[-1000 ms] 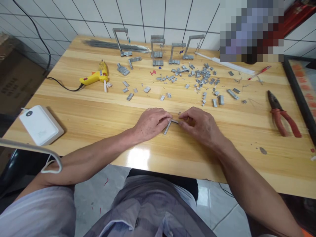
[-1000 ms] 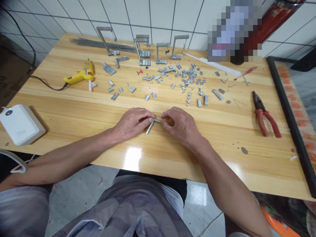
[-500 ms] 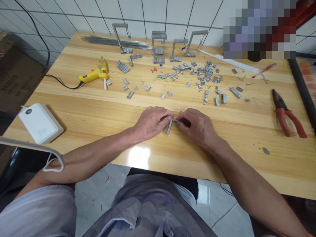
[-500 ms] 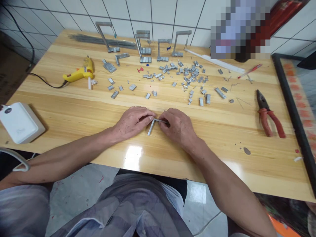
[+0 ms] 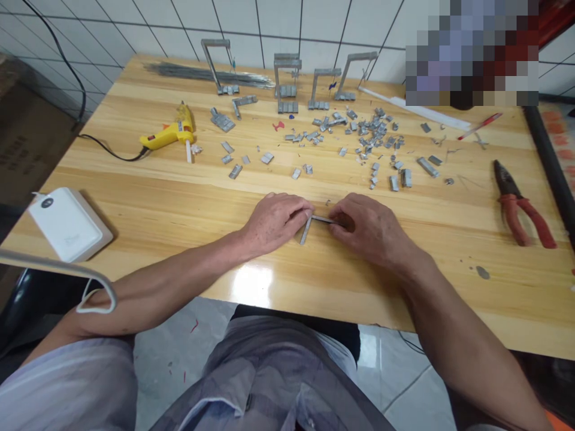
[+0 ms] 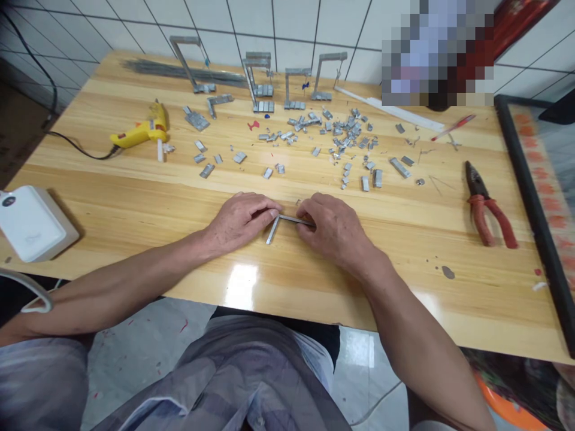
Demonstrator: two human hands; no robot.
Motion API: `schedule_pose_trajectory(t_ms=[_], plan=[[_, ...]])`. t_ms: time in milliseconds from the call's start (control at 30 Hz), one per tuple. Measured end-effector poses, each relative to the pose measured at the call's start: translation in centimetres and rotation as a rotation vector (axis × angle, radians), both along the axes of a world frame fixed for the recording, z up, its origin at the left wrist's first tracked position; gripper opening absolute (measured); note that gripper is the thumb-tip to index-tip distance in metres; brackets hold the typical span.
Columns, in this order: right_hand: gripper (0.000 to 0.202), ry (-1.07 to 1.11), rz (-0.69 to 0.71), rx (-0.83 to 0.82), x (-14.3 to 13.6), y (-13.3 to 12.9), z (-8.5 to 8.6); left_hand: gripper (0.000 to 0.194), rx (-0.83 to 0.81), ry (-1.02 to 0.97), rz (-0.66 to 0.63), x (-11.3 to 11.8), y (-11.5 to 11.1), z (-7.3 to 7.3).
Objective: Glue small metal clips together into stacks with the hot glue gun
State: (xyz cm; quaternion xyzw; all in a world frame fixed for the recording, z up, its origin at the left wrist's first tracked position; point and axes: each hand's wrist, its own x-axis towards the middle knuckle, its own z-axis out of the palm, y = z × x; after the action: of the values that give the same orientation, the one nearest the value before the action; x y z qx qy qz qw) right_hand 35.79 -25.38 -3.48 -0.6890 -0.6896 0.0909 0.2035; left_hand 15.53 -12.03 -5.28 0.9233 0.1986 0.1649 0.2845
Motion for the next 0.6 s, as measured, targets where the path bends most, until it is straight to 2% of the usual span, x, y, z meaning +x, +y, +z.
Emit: schedule_pose_trajectory(t_ms=[333, 600], plan=[[0.011, -0.003, 0.006, -0.001, -0.49, 0.15, -0.07, 0.029, -0.046, -0.042, 0.003, -0.05, 0.06, 0.13], [0.013, 0.081, 0.025, 0.113, -0.69, 0.19, 0.21, 0.031, -0.244, -0.171, 0.094, -0.08, 0.12, 0.86]])
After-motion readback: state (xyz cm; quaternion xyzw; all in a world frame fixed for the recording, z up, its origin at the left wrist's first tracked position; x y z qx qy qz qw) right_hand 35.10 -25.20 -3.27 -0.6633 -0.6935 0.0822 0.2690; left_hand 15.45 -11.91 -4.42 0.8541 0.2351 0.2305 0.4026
